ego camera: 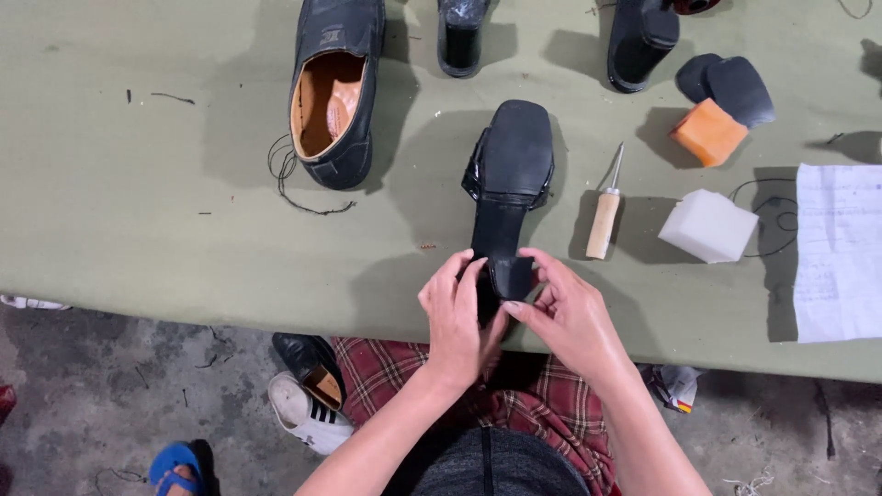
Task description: A person uses an awl to work on a shoe heel and then cleans the shoe with a cloth at a repair bench.
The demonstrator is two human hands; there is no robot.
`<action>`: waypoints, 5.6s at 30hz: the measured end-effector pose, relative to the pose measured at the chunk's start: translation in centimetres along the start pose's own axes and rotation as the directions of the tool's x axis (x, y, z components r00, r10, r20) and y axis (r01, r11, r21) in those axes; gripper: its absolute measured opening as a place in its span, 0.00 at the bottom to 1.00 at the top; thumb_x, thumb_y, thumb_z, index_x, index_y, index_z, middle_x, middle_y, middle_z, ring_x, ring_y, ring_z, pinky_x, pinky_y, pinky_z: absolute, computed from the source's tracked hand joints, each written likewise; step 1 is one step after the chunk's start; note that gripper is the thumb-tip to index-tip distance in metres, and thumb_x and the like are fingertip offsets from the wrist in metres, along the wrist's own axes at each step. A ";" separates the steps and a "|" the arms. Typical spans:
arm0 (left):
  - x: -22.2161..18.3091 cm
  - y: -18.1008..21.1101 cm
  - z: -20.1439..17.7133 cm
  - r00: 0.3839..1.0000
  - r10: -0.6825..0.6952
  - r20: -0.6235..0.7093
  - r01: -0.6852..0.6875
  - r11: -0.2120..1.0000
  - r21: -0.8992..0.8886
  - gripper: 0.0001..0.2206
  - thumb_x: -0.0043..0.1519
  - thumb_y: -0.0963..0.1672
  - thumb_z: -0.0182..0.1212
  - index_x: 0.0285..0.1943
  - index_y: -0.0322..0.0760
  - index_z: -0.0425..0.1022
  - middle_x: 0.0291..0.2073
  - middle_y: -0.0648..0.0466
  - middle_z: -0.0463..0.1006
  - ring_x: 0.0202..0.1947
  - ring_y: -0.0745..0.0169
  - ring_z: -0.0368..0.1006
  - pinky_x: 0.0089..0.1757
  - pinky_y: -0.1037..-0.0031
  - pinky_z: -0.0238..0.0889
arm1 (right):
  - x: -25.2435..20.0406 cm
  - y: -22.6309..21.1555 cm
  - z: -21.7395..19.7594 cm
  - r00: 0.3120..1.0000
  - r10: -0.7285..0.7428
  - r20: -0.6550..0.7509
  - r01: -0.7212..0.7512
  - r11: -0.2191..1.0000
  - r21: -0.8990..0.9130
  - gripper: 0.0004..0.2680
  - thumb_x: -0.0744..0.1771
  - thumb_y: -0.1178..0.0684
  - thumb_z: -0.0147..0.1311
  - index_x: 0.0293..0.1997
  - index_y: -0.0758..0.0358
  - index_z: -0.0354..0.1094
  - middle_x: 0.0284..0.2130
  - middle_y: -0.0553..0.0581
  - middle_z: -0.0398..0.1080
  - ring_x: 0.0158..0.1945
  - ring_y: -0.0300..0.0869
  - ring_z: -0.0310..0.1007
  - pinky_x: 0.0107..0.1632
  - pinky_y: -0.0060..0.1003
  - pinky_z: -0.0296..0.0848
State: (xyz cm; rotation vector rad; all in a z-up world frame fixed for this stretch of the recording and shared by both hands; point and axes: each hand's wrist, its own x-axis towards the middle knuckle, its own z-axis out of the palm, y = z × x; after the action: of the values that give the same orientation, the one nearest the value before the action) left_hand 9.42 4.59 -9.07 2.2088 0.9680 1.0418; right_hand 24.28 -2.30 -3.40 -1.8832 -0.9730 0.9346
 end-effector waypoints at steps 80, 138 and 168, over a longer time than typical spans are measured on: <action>-0.6 1.0 -0.5 0.982 -0.067 0.177 0.076 0.996 -0.044 0.27 0.59 0.49 0.67 0.65 0.34 0.67 0.67 0.53 0.68 0.61 0.44 0.63 0.56 0.56 0.51 | -1.7 3.1 -2.9 0.618 -0.700 -0.357 0.313 0.636 -0.705 0.04 0.69 0.53 0.57 0.42 0.58 0.78 0.38 0.53 0.78 0.41 0.43 0.71 0.46 0.37 0.61; 3.3 4.3 -4.7 0.930 0.306 0.203 -0.366 0.818 0.443 0.14 0.63 0.47 0.62 0.58 0.47 0.78 0.57 0.58 0.76 0.58 0.52 0.70 0.53 0.61 0.56 | 11.2 -0.8 -3.8 0.860 -0.470 -0.198 0.313 0.793 -0.522 0.08 0.73 0.49 0.52 0.45 0.64 0.65 0.45 0.55 0.76 0.37 0.46 0.76 0.38 0.41 0.72; 1.6 2.4 -2.6 0.939 0.304 0.158 -0.340 0.885 0.317 0.22 0.57 0.47 0.69 0.61 0.47 0.74 0.60 0.56 0.73 0.60 0.48 0.71 0.53 0.55 0.58 | 16.3 -2.6 -7.1 0.820 -0.476 -0.318 0.296 0.828 -0.476 0.11 0.73 0.46 0.52 0.48 0.67 0.71 0.41 0.57 0.75 0.36 0.42 0.69 0.39 0.38 0.67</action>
State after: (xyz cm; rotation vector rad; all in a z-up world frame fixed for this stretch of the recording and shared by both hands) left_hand 8.97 4.74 -5.21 2.7564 0.7965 0.9392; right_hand 36.64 10.68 -2.18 -1.9852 -1.2835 0.0506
